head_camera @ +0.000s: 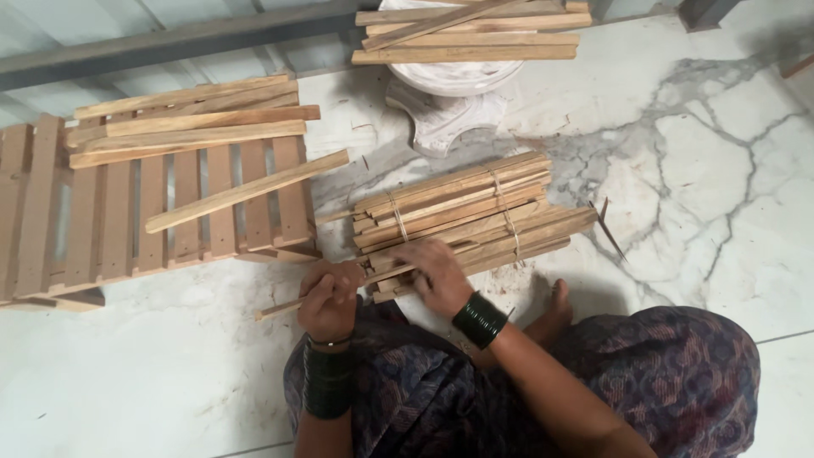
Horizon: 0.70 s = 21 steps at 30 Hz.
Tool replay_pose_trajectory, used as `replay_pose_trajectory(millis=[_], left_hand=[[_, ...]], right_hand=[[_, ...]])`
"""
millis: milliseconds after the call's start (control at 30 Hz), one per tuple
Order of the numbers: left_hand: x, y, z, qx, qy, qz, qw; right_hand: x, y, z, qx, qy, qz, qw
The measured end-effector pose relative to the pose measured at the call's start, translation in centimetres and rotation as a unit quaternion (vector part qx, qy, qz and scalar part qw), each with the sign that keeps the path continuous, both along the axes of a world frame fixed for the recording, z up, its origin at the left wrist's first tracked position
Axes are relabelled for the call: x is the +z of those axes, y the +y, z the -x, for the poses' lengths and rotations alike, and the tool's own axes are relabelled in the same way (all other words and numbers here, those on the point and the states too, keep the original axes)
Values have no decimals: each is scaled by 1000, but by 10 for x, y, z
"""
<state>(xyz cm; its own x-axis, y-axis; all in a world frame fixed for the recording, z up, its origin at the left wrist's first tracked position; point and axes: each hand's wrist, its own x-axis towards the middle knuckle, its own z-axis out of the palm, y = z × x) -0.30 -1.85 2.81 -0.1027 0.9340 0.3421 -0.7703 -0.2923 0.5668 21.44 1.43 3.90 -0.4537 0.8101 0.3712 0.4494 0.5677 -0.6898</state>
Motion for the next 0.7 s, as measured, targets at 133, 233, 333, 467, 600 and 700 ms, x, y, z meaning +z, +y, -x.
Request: replay_pose_trajectory(millis=[133,233,333,467,600,700], left_hand=[[6,0,0,-15,49,-25,998],[11,0,-12,28,143,-6,989],[11,8,-33,112,340,-27,933],[1,10,-50,53,466,-20,883],[-19,12,-55,-49,525,143,838],[-35,13,-50,-3,505,76,860]], right_hand=[[-30,19,-24,-52,-25,-16,998],[-48,20,-33,-78,-22,-24,996],[-52,14,-31,-100,0,-7,995],[-41,4,-17,-114,156,209,959],[-31,-2,-2,-73,324,296,896],[-26,-8,1,-61,378,326,864]])
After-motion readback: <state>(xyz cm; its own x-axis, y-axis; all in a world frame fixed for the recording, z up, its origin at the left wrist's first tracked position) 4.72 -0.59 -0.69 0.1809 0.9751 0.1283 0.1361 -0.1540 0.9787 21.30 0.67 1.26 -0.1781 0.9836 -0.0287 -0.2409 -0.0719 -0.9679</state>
